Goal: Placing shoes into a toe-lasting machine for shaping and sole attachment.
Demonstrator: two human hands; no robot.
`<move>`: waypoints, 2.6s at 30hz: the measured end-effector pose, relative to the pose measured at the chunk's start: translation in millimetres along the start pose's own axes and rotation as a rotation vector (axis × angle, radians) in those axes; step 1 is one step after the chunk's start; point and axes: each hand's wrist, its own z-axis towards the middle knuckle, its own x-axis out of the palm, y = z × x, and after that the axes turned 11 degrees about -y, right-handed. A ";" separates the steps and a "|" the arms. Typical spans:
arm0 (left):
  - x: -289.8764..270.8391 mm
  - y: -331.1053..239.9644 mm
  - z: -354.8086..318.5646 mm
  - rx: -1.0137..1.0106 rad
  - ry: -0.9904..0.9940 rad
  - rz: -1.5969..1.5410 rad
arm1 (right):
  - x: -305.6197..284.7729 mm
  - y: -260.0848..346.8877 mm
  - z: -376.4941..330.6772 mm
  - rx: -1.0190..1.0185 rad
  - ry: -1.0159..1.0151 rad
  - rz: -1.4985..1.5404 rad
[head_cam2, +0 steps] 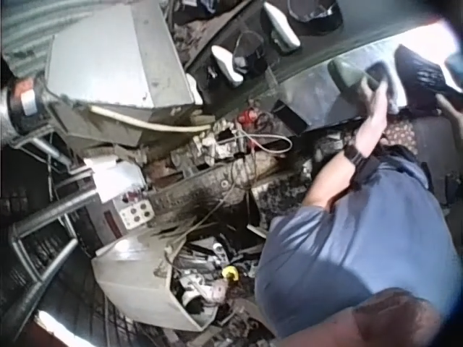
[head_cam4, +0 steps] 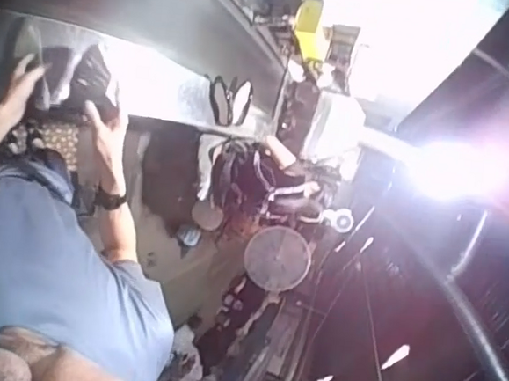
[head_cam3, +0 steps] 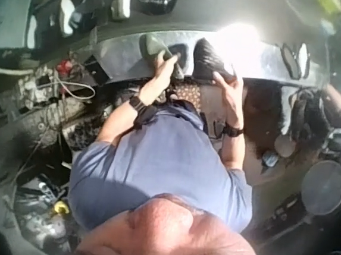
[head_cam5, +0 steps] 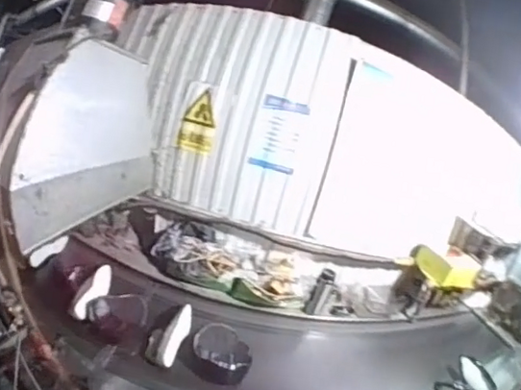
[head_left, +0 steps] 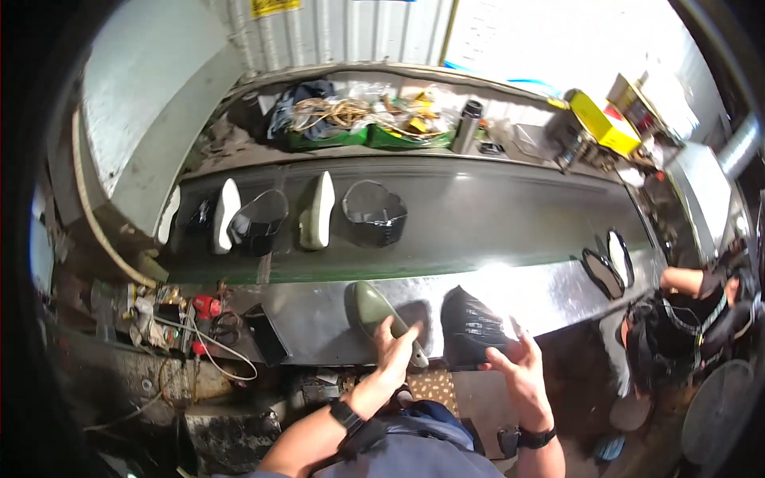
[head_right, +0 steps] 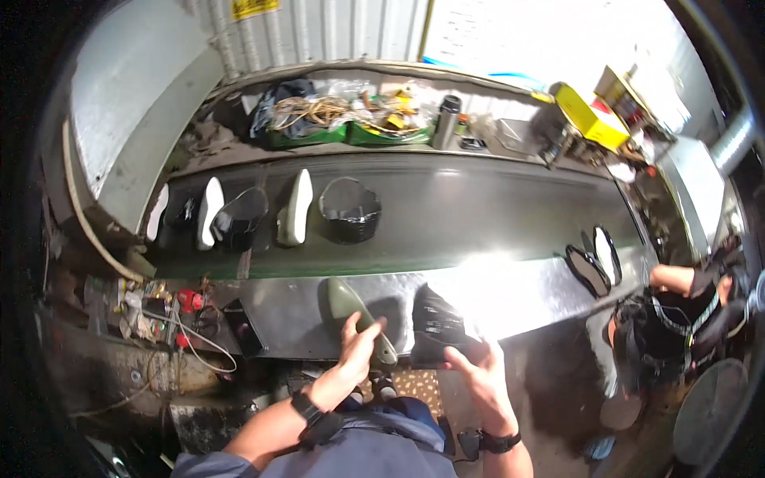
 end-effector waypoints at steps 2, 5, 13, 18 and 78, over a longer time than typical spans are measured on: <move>-11.2 -36.7 -34.2 0.002 0.465 -0.487 | 15.9 17.7 -10.0 0.065 0.265 -0.051; -22.8 -83.5 -77.4 0.027 0.665 -0.305 | 35.7 11.4 -17.7 0.120 0.470 -0.057; -69.4 -137.7 -116.1 0.063 0.446 -0.546 | 61.8 -15.3 -43.3 -0.192 0.471 -0.108; -112.2 -145.4 -129.6 0.201 0.436 -0.527 | 50.2 44.8 -69.9 -0.443 0.741 -0.583; -23.6 -14.4 145.7 0.371 -0.335 0.841 | 35.3 -230.5 39.9 -0.464 0.485 -0.441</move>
